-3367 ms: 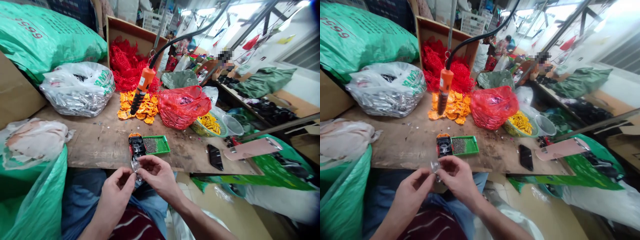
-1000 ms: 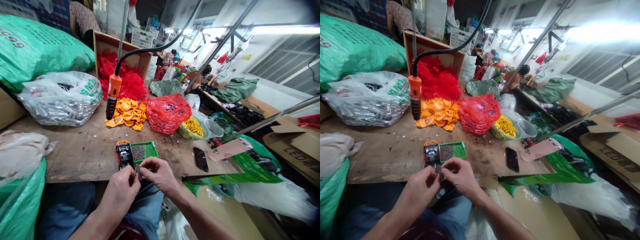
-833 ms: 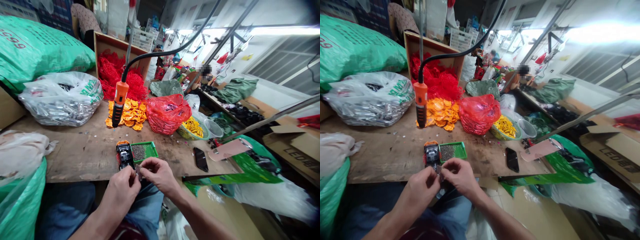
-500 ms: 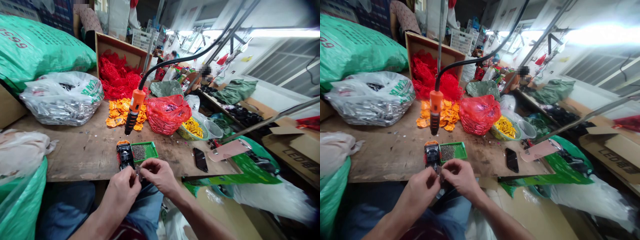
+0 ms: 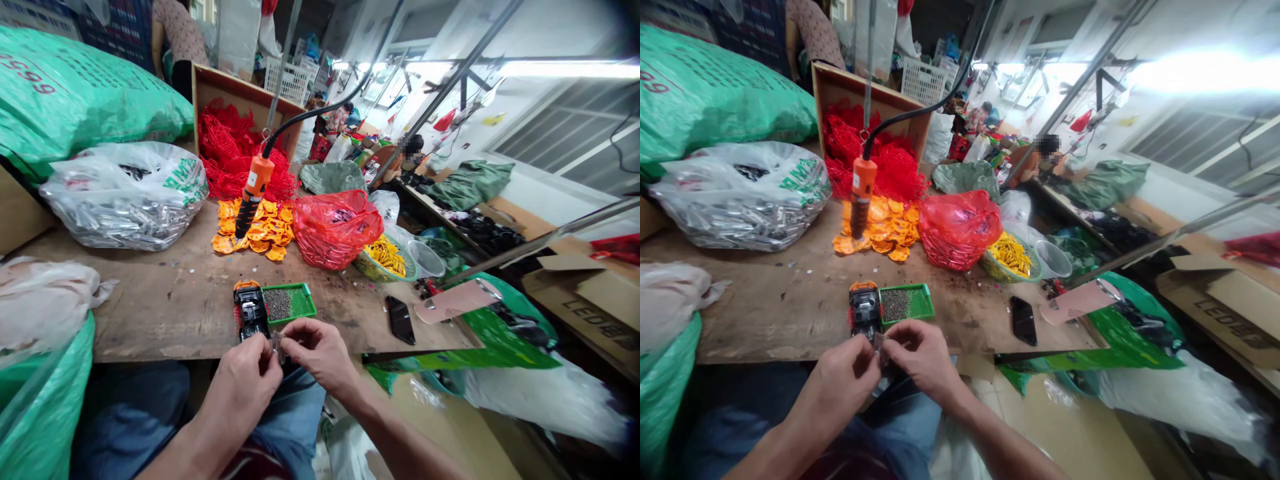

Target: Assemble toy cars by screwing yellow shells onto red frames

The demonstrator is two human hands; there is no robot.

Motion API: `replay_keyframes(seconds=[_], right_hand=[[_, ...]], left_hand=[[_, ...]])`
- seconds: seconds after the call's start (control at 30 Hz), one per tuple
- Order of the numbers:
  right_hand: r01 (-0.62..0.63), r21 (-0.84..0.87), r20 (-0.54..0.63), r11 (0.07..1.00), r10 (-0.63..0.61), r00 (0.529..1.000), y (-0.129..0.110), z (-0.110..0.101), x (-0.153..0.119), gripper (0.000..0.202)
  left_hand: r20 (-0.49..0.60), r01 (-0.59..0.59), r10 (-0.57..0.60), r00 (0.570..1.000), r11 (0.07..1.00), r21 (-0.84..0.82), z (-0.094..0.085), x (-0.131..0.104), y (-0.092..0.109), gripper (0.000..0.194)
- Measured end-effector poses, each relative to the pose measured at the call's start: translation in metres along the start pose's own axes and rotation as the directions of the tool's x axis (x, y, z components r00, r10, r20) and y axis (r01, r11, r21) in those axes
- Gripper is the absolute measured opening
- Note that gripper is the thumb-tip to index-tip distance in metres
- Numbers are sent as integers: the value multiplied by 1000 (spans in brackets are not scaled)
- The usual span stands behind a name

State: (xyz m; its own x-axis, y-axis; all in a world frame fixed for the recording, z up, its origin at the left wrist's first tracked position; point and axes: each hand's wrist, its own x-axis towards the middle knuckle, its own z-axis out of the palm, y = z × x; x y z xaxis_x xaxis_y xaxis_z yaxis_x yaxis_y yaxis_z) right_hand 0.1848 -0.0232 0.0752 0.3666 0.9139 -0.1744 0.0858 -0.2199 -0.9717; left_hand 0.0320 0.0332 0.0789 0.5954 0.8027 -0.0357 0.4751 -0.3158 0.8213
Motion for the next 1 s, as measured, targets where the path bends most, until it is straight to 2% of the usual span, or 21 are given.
replay_keyframes(seconds=[0.17,0.37,0.67,0.87,1.0], right_hand=[[-7,19,4,1000,7,1000,1,1,-1,12],[10,-40,-16,999,-10,1000,1,2,-3,6],[19,53,60,998,-23,998,0,2,-2,3],[52,23,64,998,-53,997,-4,0,-3,3],[27,36,70,999,-30,997,-5,1,-5,3]], left_hand=[[3,-2,2,1000,1000,6,1,0,-2,23],[22,5,-5,1000,1000,5,4,0,-1,24],[46,26,-25,999,1000,-12,4,-3,-6,22],[40,23,-22,999,999,-26,2,-4,-3,23],[39,1,1,999,999,-39,0,-5,-2,24]])
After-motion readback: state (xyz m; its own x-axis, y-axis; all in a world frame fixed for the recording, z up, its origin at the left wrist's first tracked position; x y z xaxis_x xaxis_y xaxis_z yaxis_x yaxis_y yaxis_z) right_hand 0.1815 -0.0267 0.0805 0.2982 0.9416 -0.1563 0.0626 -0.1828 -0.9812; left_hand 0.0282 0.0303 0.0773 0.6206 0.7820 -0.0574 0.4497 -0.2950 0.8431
